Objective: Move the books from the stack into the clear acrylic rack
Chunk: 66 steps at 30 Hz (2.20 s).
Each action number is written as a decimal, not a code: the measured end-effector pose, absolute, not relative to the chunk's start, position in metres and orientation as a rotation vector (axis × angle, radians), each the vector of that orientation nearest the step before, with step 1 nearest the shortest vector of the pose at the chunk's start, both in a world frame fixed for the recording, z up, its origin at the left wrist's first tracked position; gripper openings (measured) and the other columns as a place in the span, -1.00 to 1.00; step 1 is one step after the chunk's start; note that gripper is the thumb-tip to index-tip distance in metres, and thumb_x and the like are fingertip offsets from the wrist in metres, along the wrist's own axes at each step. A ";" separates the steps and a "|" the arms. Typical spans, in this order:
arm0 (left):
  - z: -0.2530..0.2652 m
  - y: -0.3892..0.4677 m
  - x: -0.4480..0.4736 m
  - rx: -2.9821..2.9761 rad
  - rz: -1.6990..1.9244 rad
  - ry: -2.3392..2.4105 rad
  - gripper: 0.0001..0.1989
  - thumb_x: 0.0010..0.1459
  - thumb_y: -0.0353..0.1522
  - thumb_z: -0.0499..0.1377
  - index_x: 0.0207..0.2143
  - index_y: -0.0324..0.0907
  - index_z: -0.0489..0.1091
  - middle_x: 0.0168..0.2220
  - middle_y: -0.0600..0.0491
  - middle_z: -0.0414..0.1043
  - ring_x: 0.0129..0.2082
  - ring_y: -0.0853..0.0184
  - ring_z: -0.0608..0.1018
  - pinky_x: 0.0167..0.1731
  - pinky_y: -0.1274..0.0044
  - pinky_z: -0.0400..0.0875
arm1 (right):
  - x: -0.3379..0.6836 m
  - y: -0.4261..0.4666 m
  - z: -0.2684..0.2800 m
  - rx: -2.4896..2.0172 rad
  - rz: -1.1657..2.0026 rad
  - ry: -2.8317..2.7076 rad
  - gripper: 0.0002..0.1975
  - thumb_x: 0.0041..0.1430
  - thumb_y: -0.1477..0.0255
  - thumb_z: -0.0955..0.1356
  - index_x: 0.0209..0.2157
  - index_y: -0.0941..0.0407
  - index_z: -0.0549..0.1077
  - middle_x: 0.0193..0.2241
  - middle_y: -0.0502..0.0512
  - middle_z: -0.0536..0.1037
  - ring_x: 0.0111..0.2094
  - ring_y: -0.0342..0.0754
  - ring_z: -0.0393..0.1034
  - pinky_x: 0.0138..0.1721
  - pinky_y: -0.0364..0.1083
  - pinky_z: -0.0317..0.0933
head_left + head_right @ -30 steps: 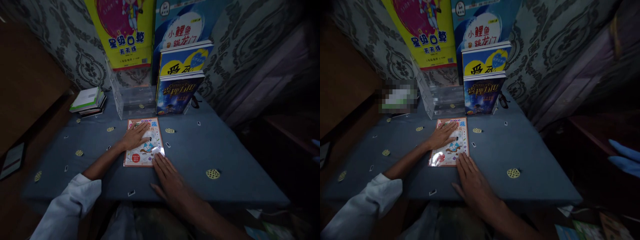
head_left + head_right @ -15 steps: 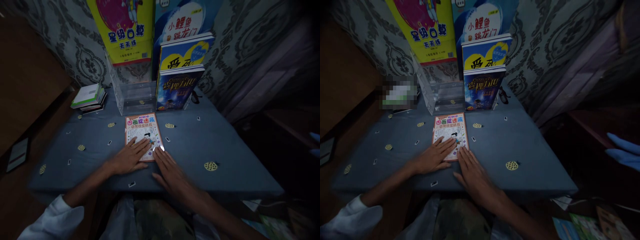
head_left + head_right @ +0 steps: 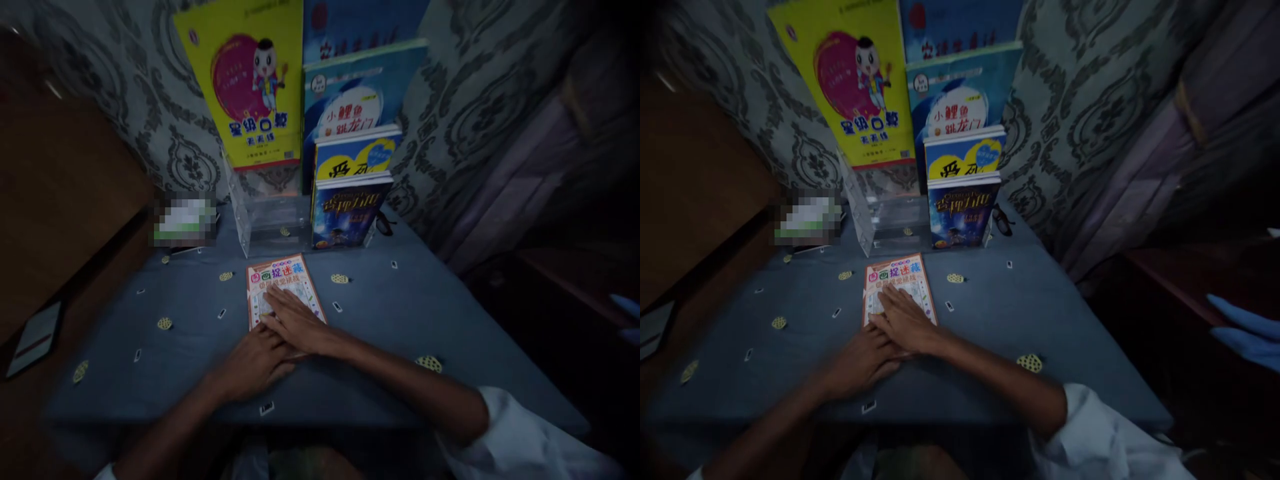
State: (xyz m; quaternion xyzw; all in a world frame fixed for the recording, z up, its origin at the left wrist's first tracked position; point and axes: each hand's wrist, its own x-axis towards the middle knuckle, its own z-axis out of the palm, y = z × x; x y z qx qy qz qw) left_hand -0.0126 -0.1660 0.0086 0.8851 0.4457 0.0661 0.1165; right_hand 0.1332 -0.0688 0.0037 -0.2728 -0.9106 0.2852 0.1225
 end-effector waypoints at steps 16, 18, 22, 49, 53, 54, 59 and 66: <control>-0.044 -0.147 -0.041 2.361 0.625 1.686 -0.50 0.42 -0.28 0.02 0.37 0.09 0.13 0.44 -0.02 -0.01 0.44 0.07 0.05 0.35 -0.01 -0.01 | 0.194 -0.052 -0.056 -1.131 0.306 -2.533 -0.40 0.37 0.30 0.25 0.37 0.20 0.19 0.40 0.32 0.07 0.40 0.22 -0.03 0.34 0.24 0.05; -0.057 -0.138 -0.044 2.160 0.833 1.814 -0.52 0.39 -0.27 0.04 0.33 -0.03 0.23 0.45 -0.10 -0.07 0.45 0.00 -0.01 0.34 -0.02 -0.01 | 0.198 -0.062 -0.061 -1.098 0.317 -2.537 -0.40 0.34 0.35 0.26 0.37 0.15 0.19 0.40 0.26 0.08 0.40 0.21 0.00 0.34 0.22 0.08; -0.051 -0.119 -0.038 1.539 1.289 1.741 -0.44 0.25 -0.14 0.18 0.25 -0.15 0.33 0.43 -0.16 0.00 0.43 0.00 0.08 0.34 0.15 0.11 | 0.202 -0.072 -0.065 -1.065 0.398 -2.517 -0.39 0.32 0.32 0.28 0.36 0.10 0.21 0.40 0.21 0.08 0.39 0.24 0.00 0.32 0.24 0.12; 0.061 -0.119 -0.048 1.177 1.397 1.369 -0.40 0.09 0.05 0.29 0.08 -0.08 0.45 0.00 -0.03 0.57 0.14 0.04 0.50 0.16 0.27 0.39 | 0.195 -0.040 0.025 -0.791 1.409 -1.705 -0.73 0.06 0.20 0.38 -0.29 0.09 0.52 -0.30 0.19 0.67 -0.24 0.15 0.58 -0.14 0.13 0.45; 0.089 -0.117 -0.084 1.335 0.930 1.306 -0.39 0.10 0.03 0.29 0.09 -0.13 0.44 -0.20 -0.05 0.59 -0.28 0.14 0.61 -0.35 0.40 0.56 | 0.193 -0.031 0.037 -0.774 1.389 -1.764 -0.83 0.06 0.26 0.37 -0.42 0.07 0.39 -0.45 0.07 0.59 -0.39 0.02 0.52 -0.38 -0.04 0.41; 0.100 -0.112 -0.091 1.367 0.910 1.303 -0.42 0.12 0.01 0.29 0.08 -0.13 0.44 -0.21 -0.04 0.59 -0.33 0.17 0.60 -0.46 0.47 0.52 | 0.191 -0.026 0.046 -0.751 1.376 -1.792 -0.83 0.07 0.26 0.37 -0.43 0.06 0.37 -0.48 0.05 0.57 -0.43 -0.01 0.49 -0.45 -0.08 0.39; 0.177 -0.057 -0.106 1.847 1.230 1.202 -0.57 0.17 -0.11 0.27 0.00 -0.15 0.44 -0.12 -0.09 0.56 -0.18 0.15 0.59 -0.29 0.42 0.56 | 0.171 0.016 0.130 -0.651 0.773 -1.858 -0.88 0.18 0.31 0.32 -0.28 0.06 0.40 -0.40 0.08 0.56 -0.33 0.04 0.49 -0.34 -0.01 0.41; 0.239 0.022 -0.102 2.136 1.816 0.974 -0.53 0.27 -0.13 0.21 0.11 -0.19 0.29 0.12 -0.13 0.42 0.24 0.06 0.37 0.19 0.22 0.33 | 0.148 0.073 0.217 -0.546 0.093 -1.752 -0.90 0.25 0.43 0.23 -0.22 0.03 0.33 -0.28 0.10 0.49 -0.23 0.05 0.43 -0.23 0.02 0.33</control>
